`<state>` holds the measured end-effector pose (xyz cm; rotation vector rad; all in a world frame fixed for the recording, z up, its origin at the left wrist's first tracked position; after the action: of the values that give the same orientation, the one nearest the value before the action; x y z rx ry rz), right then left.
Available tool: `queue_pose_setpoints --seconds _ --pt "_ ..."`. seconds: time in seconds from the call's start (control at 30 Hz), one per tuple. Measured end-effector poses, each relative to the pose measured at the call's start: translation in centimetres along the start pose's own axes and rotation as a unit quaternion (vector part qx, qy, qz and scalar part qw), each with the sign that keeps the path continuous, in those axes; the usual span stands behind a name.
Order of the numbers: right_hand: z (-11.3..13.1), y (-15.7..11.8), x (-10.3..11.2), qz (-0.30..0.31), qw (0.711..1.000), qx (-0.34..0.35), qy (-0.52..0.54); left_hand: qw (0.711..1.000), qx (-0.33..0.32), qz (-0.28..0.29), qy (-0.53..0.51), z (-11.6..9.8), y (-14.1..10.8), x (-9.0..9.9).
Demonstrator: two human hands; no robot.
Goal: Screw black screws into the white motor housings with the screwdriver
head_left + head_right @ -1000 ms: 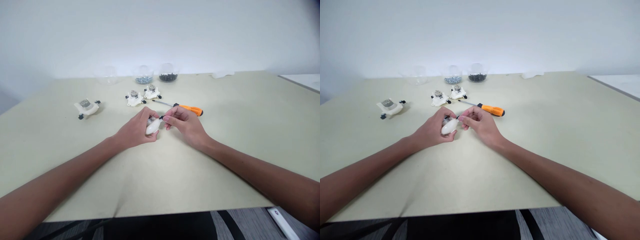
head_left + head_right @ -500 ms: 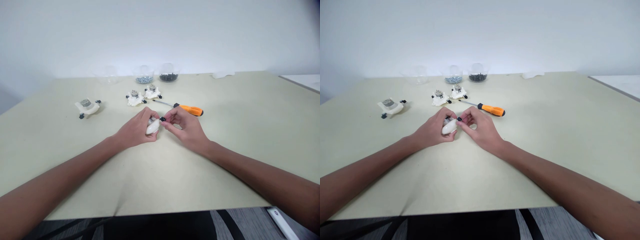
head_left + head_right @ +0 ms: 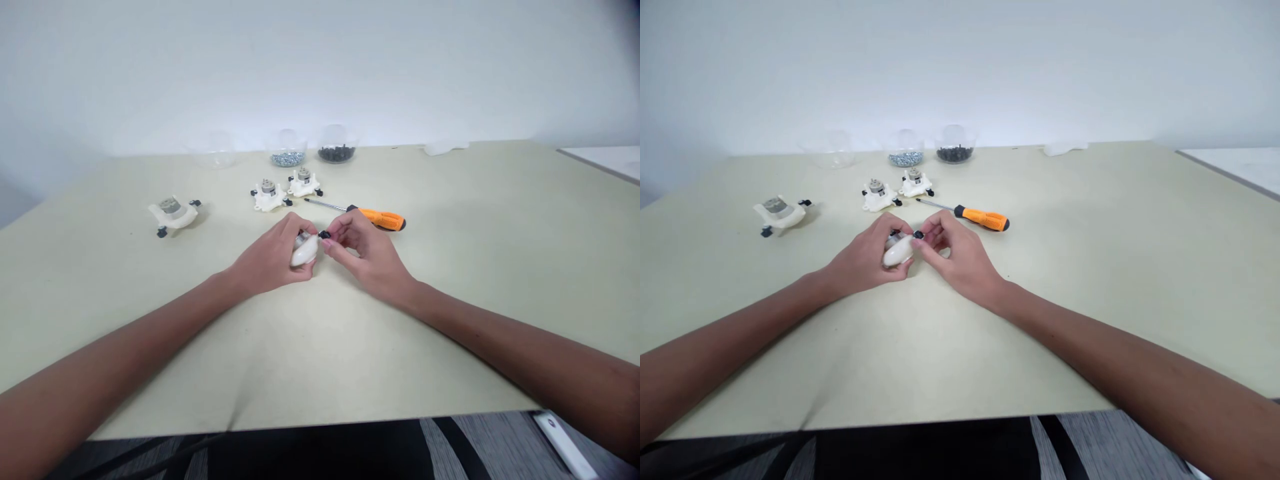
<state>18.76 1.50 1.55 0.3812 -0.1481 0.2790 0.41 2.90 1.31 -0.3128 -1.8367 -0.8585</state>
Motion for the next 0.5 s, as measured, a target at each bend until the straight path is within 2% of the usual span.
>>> queue_pose_setpoints --seconds 0.2,0.5 --pt "-0.10 0.07 0.01 -0.015 1.000 -0.025 -0.001 1.000 -0.004 0.004 -0.005 0.08 -0.02 -0.18" --pt "0.01 0.10 -0.03 -0.029 0.999 -0.026 0.019 1.000 -0.001 0.009 -0.008 0.06 -0.01 -0.05"
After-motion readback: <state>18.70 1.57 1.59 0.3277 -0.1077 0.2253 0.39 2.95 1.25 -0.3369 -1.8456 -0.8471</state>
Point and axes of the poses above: each hand's wrist, its own y-axis towards the middle knuckle, its own x-axis out of the back of the hand, z = x × y, the point moved 2 cm from there along y, towards the middle knuckle, and after that the axes turned 12 degrees about y, right-handed, at the moved point
